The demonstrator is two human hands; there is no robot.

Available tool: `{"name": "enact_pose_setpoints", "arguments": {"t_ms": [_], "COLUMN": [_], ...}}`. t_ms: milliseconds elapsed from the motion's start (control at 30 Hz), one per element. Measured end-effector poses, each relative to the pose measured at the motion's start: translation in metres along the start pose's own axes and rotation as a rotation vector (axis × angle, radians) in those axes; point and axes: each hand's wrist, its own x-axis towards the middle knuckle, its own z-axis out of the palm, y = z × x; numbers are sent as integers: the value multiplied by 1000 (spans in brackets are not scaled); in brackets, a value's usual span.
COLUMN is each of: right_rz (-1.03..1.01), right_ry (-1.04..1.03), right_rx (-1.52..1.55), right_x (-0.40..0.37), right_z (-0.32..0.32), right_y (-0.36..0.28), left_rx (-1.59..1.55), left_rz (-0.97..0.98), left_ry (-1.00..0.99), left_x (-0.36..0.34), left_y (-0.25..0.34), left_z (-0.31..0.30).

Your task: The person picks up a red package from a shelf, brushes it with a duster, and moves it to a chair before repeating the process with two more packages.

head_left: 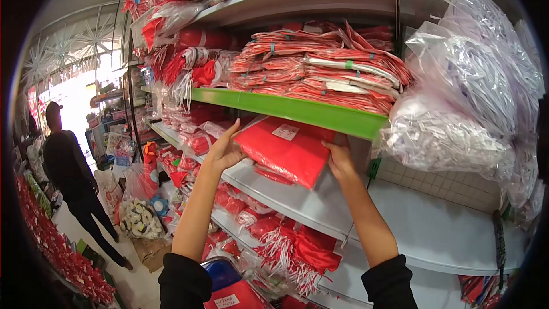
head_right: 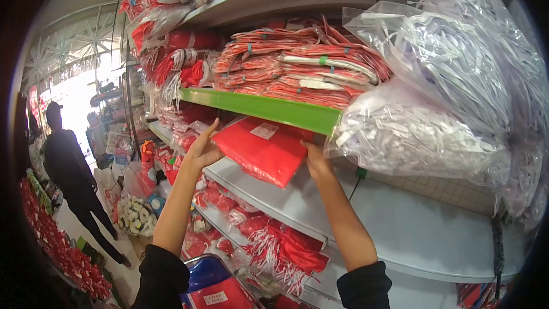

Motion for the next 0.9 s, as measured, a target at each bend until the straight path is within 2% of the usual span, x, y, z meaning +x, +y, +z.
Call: {"name": "enact_pose_setpoints", "arguments": {"t_ms": [33,67,133,200,233,300,333,400,433,533,600,633,700,800,900], "right_rz": [-35,-129,-155,-6,-60,-390,-551,-628,-675,-798,-810,-748,-627,-577,-847], "right_ry": [-13,-58,-151,-238,-91,100,197,156,105,-171,-276,-279,-286,-316,-194], "right_rx": [0,-10,7,63,-6,-752,-1130,-1128,-1152,-1320,-1373,-1356,-1320,-1301,-1423], "right_x": [22,66,100,114,109,119,115,75,50,33,52,59,72,75,69], "right_z": [-2,-16,-15,-12,-4,-1,7,27,42,56,44,36,21,13,14], "right_y": [10,37,37,31,35,50,49,49,42,37,47,48,45,42,48], "left_rx": [-44,-107,-235,-136,-56,13,114,317,460,557,1030,1268,1439,1658,1824], "left_rz": [32,130,327,377,390,402,408,425,472,547,652,697,577,430,402], "left_ry": [-26,48,194,185,169,94,128,194,295,354,370,372,395,448,540], "left_x": [10,23,56,78,85,106,105,103,96,79,109,119,111,92,88], "left_y": [4,4,0,-15,-25,-45,-51,-64,-66,-64,-71,-74,-78,-79,-80], "left_z": [-3,-7,-17,-32,-39,-64,-63,-53,-42,-21,-69,-87,-80,-47,-31]}}
